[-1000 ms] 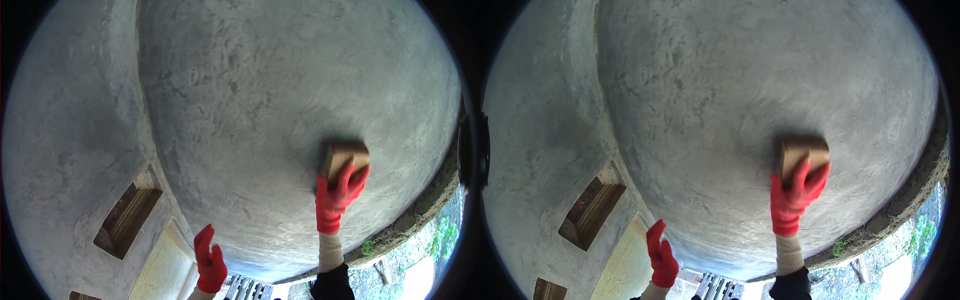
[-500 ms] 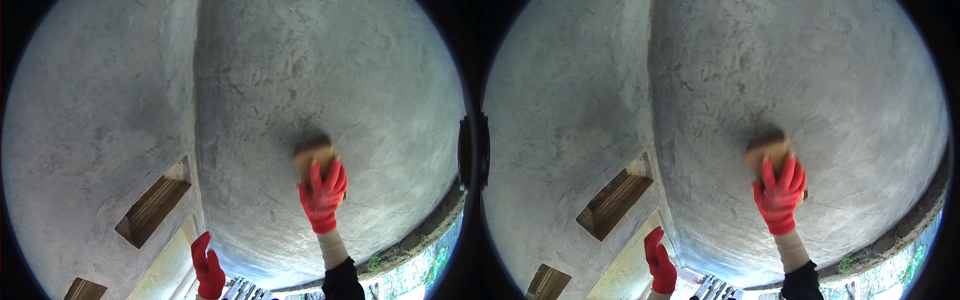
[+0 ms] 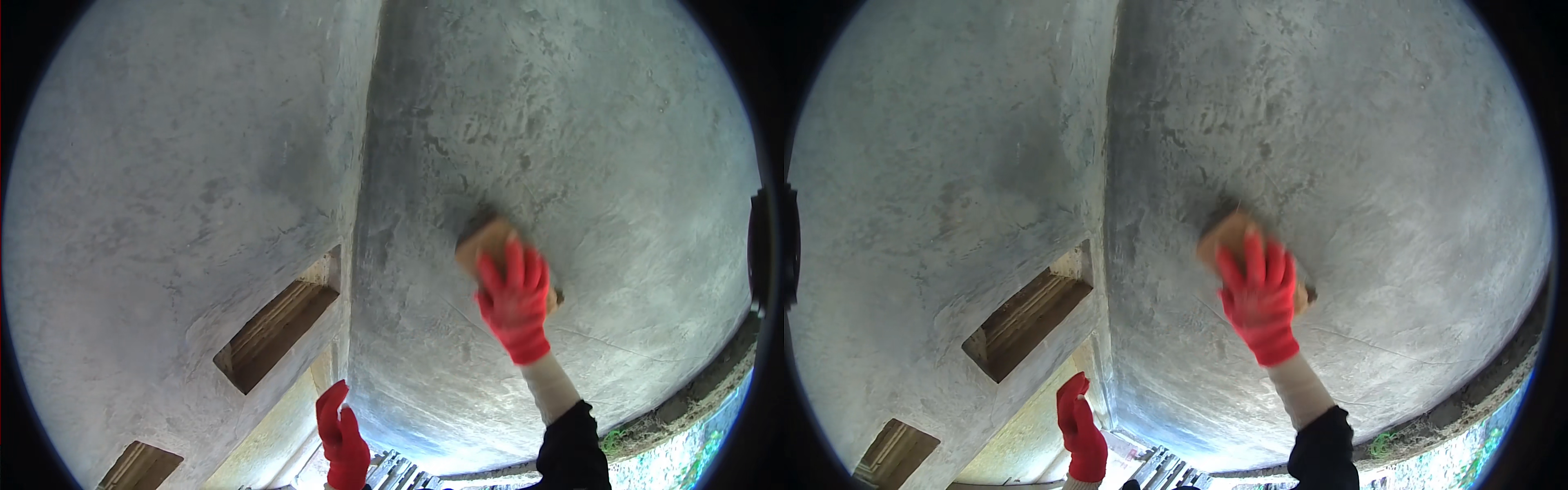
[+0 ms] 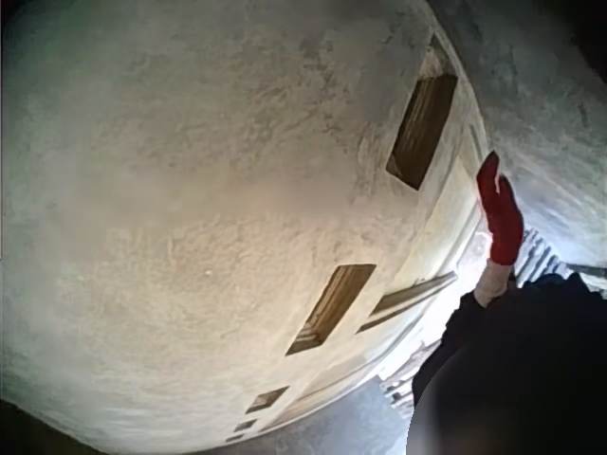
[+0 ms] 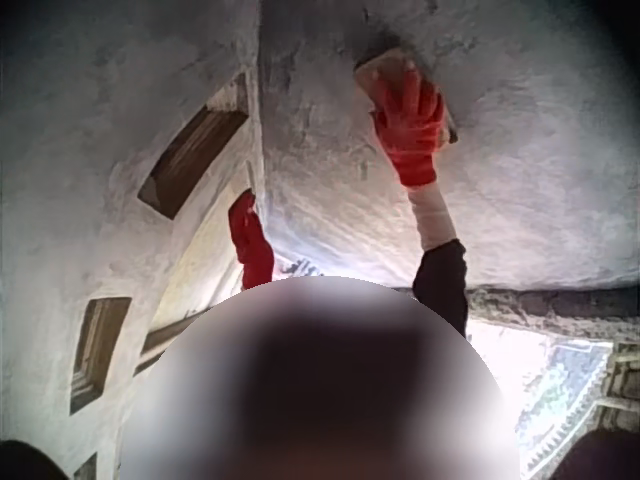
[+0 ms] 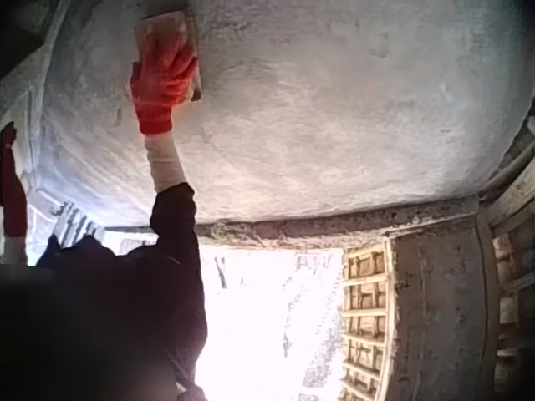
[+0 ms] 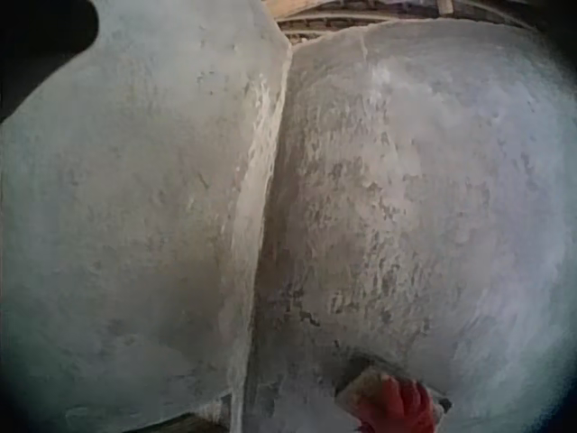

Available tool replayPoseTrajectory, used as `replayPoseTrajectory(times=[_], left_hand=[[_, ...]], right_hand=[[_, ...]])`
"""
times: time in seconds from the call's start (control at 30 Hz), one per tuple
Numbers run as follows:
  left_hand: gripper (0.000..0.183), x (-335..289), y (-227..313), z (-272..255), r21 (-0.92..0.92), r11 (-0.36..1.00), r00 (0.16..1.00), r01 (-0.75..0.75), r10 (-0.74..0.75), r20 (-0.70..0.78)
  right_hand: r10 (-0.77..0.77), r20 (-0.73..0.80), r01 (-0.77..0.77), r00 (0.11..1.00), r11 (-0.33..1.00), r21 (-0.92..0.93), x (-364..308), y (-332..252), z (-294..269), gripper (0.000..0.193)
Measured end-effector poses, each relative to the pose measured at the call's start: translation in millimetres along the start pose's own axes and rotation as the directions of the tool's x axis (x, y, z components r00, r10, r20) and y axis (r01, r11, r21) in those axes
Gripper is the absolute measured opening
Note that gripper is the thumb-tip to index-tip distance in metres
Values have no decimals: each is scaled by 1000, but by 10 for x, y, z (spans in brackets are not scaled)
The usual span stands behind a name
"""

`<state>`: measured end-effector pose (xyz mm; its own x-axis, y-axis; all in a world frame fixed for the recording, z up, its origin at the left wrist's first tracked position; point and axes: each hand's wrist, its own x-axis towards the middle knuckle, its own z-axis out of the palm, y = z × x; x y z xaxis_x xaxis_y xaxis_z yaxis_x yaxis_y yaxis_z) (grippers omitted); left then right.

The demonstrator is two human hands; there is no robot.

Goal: The person uses a wooden block to smooth a concrete wall by rubbing the surface in circular and sweeping motions.

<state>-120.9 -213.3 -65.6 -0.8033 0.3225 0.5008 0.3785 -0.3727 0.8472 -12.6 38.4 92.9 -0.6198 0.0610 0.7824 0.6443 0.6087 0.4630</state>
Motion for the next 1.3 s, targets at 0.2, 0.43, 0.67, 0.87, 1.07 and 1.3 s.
replayPoseTrajectory(times=[0.2,0.43,0.67,0.87,1.07,1.3], left_hand=[[39,-47,102,212,-112,992,991,54,-40,124],[38,17,-98,-231,22,1000,999,8,-7,-39],[31,-194,-147,-84,-35,992,991,120,-121,-57],[32,-219,-19,-327,47,991,988,122,-116,-106],[34,-270,182,-296,28,946,934,324,-315,-167],[35,-314,181,268,14,991,974,130,-130,186]], right_hand=[[-216,176,243,960,958,-152,478,-745,607,75],[-415,298,423,860,905,40,-552,-550,705,70],[-95,-26,82,995,947,-311,780,-966,856,71],[-602,446,665,662,746,19,-923,-1139,981,62],[-1,201,-33,980,986,165,60,-489,135,53],[-443,321,487,837,871,-68,-775,-779,590,61]])
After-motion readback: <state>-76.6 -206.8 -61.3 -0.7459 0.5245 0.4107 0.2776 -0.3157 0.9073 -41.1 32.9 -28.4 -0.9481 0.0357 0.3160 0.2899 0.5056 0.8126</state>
